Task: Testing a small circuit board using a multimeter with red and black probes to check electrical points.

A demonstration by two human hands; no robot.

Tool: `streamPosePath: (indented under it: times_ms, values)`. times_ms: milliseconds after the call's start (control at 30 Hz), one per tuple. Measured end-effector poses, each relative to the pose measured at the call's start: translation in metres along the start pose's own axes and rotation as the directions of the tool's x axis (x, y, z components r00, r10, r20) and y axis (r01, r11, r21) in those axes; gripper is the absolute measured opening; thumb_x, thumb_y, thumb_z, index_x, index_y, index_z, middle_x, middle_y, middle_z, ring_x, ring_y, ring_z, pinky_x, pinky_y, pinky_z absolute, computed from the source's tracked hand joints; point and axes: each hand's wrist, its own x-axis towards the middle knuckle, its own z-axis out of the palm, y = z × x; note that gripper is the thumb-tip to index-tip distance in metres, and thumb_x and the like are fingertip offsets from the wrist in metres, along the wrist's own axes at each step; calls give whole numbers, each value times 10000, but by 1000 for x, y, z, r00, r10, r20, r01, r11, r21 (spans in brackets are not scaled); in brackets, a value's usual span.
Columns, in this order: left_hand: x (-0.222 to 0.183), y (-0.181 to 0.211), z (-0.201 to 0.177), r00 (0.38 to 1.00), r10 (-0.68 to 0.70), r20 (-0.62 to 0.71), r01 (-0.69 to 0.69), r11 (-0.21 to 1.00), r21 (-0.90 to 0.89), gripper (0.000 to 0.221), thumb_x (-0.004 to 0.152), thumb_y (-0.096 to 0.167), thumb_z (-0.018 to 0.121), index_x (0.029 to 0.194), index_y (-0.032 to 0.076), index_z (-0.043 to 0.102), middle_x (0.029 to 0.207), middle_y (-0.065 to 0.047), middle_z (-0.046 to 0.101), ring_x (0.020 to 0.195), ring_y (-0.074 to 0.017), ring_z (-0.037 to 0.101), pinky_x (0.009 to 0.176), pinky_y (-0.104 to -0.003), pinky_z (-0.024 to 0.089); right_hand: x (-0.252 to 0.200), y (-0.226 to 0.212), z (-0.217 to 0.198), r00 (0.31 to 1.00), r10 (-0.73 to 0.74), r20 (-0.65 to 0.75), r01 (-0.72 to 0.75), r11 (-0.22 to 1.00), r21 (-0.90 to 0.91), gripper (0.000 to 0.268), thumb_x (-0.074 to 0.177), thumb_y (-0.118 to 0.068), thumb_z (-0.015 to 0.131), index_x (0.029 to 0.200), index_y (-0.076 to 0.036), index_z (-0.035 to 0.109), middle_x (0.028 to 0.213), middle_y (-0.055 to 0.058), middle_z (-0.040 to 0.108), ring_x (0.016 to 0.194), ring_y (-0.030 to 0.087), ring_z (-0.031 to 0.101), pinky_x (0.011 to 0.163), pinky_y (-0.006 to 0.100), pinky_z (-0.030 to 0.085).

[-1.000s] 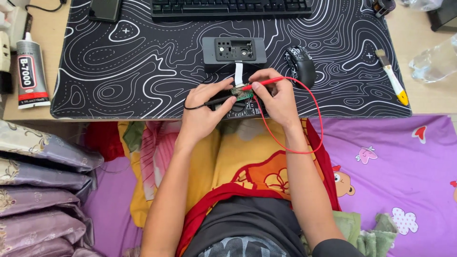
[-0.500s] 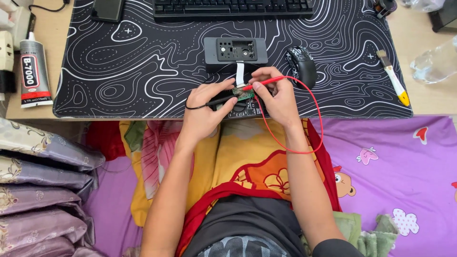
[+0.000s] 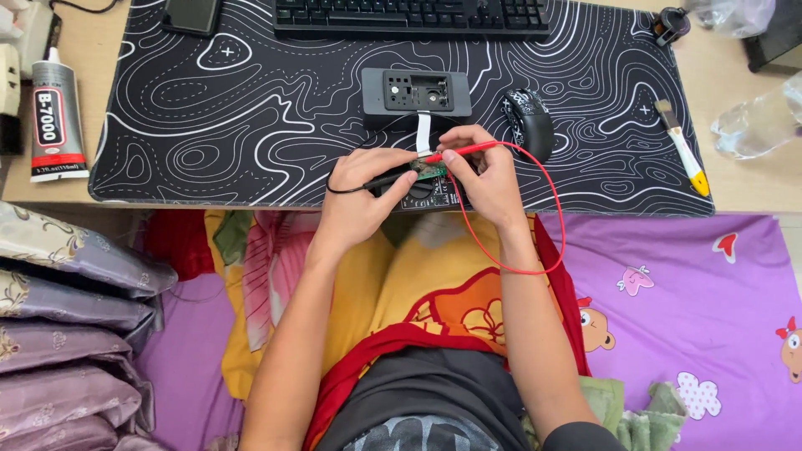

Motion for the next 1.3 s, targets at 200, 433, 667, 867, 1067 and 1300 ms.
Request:
streamPosePath:
  times_ms: [200,433,667,867,1067,1300]
  values:
    - [2,0,0,1000,0,6,0,1000,-14,242,1061,209,846,1297,252,879,1264,14,867,1231,-273,789,1048,-393,518,1,0,2,1000,1,-8,-1,1000,5,204,1127,-123,752,1325,-82,777,1174,135,838,1154,242,819,1050,420,639]
    - [3,6,-6,999,-9,41,10,1000,-27,216,1057,221,830,1263,258,883,1273,12,860,1225,-288,784,1041,-394,517,0,-6,4,999,27,-29,-26,999,37,195,1106,-81,738,1298,-77,773,1168,136,834,1154,236,808,1059,427,633]
    - [2,6,-5,998,22,51,-23,999,23,199,1063,215,823,1245,231,903,1274,-40,854,1210,-322,784,1051,-426,524,3,0,-3,991,-130,16,130,991,-7,67,1088,-86,794,1140,-66,831,1197,164,814,1175,285,791,1051,423,622]
    - [4,2,-6,998,4,60,-5,1000,7,200,1069,235,822,1253,233,902,1274,-45,862,1222,-336,789,1085,-444,530,3,11,-1,989,-146,0,146,989,21,72,1096,-71,775,1118,-31,831,1177,173,804,1168,284,787,1041,422,626]
    - [2,1,-3,999,13,35,-14,1000,14,189,1075,241,825,1250,239,897,1280,-22,857,1235,-310,786,1042,-416,533,2,17,0,989,-148,-12,148,988,45,78,1103,-76,773,1114,-16,822,1167,184,811,1172,282,786,1041,420,621]
    - [2,8,-4,999,4,35,-4,1000,5,195,1073,229,820,1249,213,902,1268,-47,861,1219,-327,785,1062,-445,532,0,8,0,992,-126,-22,127,992,21,54,1092,-68,787,1104,-33,827,1173,174,823,1173,285,791,1058,426,615]
